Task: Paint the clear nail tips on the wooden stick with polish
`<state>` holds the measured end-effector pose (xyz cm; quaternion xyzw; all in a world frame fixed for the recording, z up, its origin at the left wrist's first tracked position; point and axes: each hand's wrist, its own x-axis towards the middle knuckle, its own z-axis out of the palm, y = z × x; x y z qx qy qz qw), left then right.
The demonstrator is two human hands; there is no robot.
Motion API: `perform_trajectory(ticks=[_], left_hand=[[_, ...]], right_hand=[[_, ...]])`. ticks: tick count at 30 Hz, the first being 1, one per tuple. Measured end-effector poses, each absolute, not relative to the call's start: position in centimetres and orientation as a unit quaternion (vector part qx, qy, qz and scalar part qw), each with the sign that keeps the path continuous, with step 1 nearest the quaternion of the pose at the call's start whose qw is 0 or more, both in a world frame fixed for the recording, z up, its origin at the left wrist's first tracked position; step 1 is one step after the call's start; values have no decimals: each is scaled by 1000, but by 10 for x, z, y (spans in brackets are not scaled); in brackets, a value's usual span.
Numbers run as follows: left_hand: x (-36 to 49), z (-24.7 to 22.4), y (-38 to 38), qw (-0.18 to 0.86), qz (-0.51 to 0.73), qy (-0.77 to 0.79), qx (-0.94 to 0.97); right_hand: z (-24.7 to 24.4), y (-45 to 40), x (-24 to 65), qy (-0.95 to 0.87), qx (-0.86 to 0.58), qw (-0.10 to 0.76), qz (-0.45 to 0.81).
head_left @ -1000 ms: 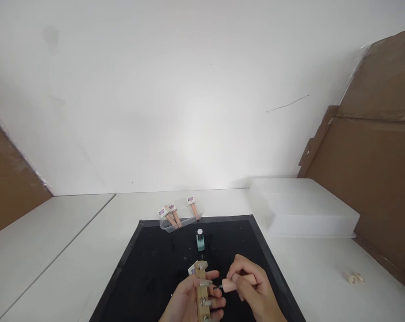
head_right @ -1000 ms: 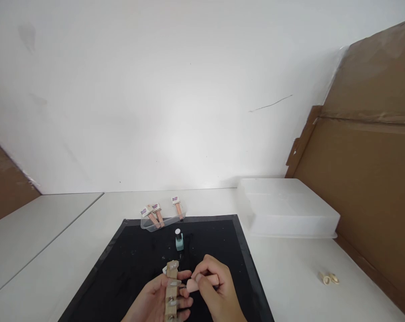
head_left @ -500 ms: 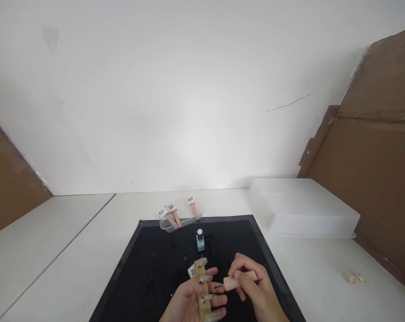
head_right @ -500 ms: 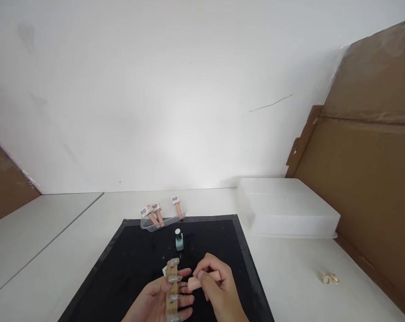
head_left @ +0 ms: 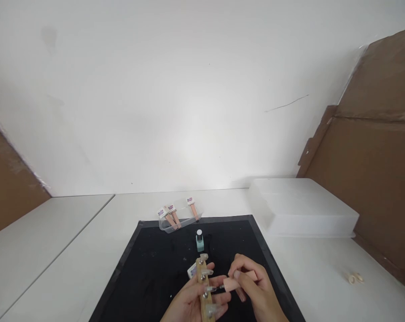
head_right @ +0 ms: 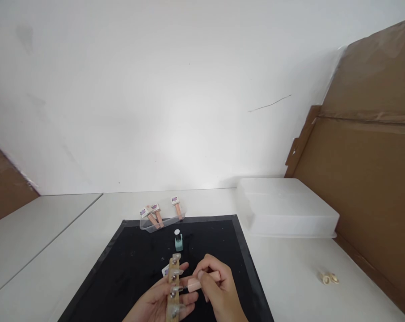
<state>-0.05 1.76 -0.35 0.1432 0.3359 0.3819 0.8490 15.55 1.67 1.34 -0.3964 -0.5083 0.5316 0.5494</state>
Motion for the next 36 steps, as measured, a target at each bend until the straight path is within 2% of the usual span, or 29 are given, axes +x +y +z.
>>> perform_trajectory(ticks=[9,14,36], left_hand=[[-1,-16,15,875,344,283,192],[0,-18,15,877,365,238,201],[-2,-4,14,843,382,333,180]], right_hand=[[11,16,155,-491,-385,556,549],[9,17,156,-493,-378,557,551],[6,17,155,-486,-343,575,562]])
